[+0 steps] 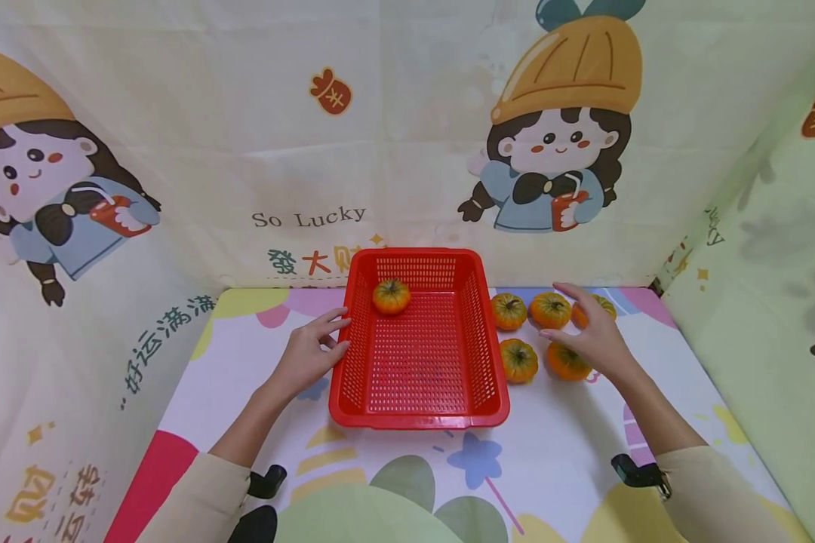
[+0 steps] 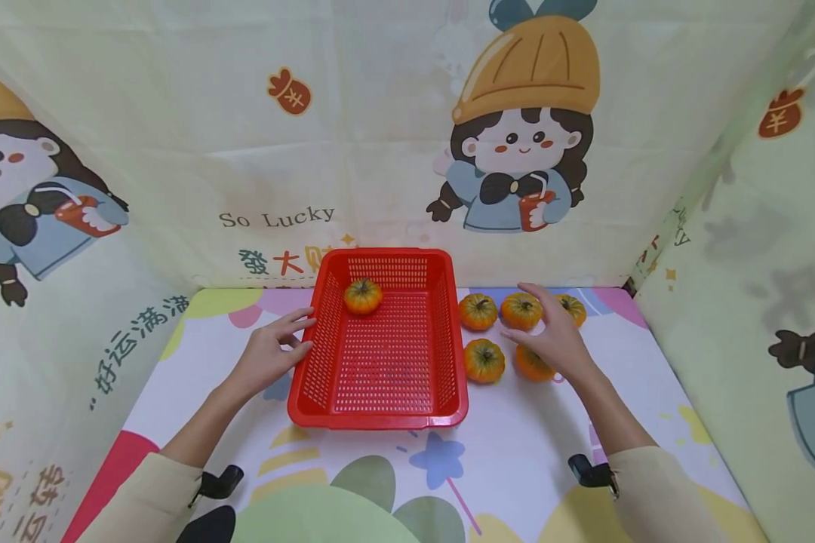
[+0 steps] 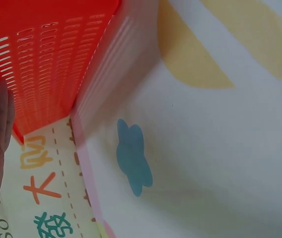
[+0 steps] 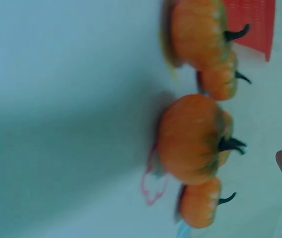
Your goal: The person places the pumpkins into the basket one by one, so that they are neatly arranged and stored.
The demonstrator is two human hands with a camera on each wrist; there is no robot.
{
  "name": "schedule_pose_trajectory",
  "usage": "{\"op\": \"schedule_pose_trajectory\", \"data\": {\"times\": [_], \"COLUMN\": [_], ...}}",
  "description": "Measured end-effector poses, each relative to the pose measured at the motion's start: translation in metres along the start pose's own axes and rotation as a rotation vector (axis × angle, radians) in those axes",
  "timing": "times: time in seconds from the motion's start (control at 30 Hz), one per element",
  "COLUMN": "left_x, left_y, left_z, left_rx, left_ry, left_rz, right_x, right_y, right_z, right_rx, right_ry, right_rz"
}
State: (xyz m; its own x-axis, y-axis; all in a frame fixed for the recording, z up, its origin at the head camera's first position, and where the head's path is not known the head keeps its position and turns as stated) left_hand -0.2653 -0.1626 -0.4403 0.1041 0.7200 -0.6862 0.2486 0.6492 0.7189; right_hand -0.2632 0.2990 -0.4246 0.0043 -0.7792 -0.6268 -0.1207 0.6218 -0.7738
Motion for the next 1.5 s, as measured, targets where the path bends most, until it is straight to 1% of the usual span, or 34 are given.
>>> {"op": "schedule_pose_trajectory", "data": {"times": [0.07, 0.17, 0.33, 0.53, 0.63, 0.77, 1.07, 1.17, 1.3, 1.5], "left_x": [0.0, 0.001, 0.001, -0.002, -0.002, -0.002, 0.0, 0.0, 0.0, 0.0], "left_y": [0.0, -0.001, -0.001, 0.002, 0.002, 0.003, 0.003, 0.002, 0.002, 0.001], "left_z": [0.0, 0.0, 0.0, 0.001, 0.0, -0.001, 0.001, 0.002, 0.002, 0.002], "left_rx": [-0.002, -0.01, -0.014, 0.001, 0.008, 0.018, -0.013, -0.025, -0.025, -0.027], "left_ry": [0.0, -0.004, -0.006, 0.008, 0.012, 0.017, 0.0, -0.005, -0.005, -0.005], "left_rz": [0.001, -0.002, -0.008, -0.007, -0.009, -0.014, -0.006, -0.001, 0.005, 0.004], "right_x": [-0.001, 0.0, 0.001, 0.008, 0.012, 0.016, 0.023, 0.025, 0.027, 0.028], "right_y": [0.01, 0.023, 0.046, 0.066, 0.077, 0.089, 0.104, 0.106, 0.107, 0.107], "right_z": [0.005, 0.011, 0.02, 0.025, 0.028, 0.032, 0.037, 0.039, 0.041, 0.04], "right_rx": [-0.001, 0.004, 0.039, 0.027, 0.039, 0.084, 0.145, 0.163, 0.188, 0.18], "right_ry": [-0.004, -0.022, -0.041, -0.068, -0.085, -0.102, -0.12, -0.127, -0.141, -0.136], "right_rz": [0.013, -0.001, -0.028, -0.12, -0.11, -0.08, -0.044, -0.033, -0.022, -0.013]}}
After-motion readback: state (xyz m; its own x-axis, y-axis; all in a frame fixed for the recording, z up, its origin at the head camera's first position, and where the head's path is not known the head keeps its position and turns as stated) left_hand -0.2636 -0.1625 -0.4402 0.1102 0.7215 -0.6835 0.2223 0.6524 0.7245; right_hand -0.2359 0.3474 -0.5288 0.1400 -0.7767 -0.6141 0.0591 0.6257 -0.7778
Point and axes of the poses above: each hand's wrist, its own z-axis away from the middle knuckle, its own x-axis out of the palm, y = z × x, the point moved 9 cm from there along -z, towards the middle knuckle, and after that the axes turned 5 degrees about -z, right-handed, at the moved point
